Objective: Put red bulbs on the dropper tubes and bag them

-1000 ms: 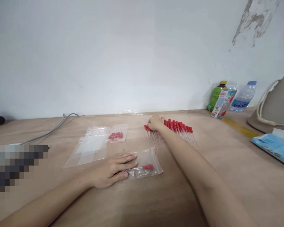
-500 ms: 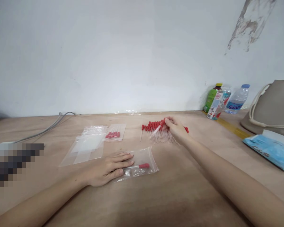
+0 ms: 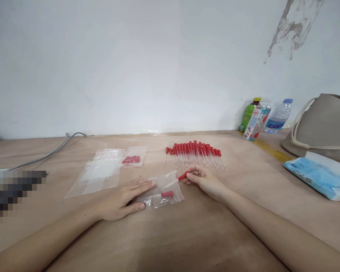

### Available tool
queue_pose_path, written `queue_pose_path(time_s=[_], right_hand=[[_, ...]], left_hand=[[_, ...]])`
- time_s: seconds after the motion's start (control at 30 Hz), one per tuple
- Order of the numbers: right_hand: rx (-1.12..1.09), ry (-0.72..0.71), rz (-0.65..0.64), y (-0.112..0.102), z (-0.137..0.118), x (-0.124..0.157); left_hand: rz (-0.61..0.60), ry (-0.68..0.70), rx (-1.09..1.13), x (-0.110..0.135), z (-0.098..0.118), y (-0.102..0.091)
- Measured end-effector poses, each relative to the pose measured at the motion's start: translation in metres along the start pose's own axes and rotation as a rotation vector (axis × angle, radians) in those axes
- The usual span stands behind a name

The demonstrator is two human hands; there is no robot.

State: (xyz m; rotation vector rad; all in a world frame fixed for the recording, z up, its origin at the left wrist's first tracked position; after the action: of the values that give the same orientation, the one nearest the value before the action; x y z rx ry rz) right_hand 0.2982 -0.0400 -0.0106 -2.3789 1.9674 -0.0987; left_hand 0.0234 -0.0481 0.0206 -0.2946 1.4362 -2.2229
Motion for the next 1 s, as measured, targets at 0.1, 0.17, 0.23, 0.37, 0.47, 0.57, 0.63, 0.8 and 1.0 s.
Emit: queue_pose_path(time_s=[0.1,0.17,0.23,0.37,0.47,0.57,0.63,0.8,1.0], right_hand=[[0.325,-0.077,-0.125,0.004,-0.004,0.005],[0.475,-0.142,-0.142,0.008,-0.007,0.006],[0.541,-0.175,-0.132,0.014,-0.009,0.005],[0.537,-0.137,-0.084,0.027,-0.006,0.0],[0.536,-0.195,-0.104,0.034,-0.005,0.0],[0.62,-0.354,-0.171,0.035,-0.009,0.003],[0.653,-0.395,-0.207,0.031,-0.012,0.001],[0.806,-0.312,0.119,0.01,-0.027,-0.026],[1.22,-0.166,0.305,0.04,-0.046,-0.084]], left_hand=[[0.0,-0.001,-0.005,0.0,0.001,0.0],[-0.012,-0.002,-0.012,0.0,0.003,-0.001],[-0.019,0.0,-0.018,0.0,0.003,-0.002],[-0.02,0.019,-0.023,-0.001,0.003,-0.002],[-0.025,0.018,-0.024,-0.002,0.001,-0.001],[-0.02,0.02,-0.013,-0.002,-0.001,0.001],[-0.008,0.03,0.002,-0.001,-0.002,0.001],[-0.022,0.019,0.014,-0.002,-0.004,0.002],[-0.053,0.002,0.038,-0.003,-0.003,0.0]])
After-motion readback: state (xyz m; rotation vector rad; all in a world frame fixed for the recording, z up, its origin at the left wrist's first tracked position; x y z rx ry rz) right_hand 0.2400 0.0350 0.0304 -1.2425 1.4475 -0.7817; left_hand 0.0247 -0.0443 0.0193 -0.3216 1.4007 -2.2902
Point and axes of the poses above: each hand's wrist, its own x-axis away from the middle knuckle, its own y-axis out of the palm, z = x × y, the point moved 2 cm from there along -x, towards the middle knuckle, and after that the axes turned 8 degrees about x, right-handed, at the moved point
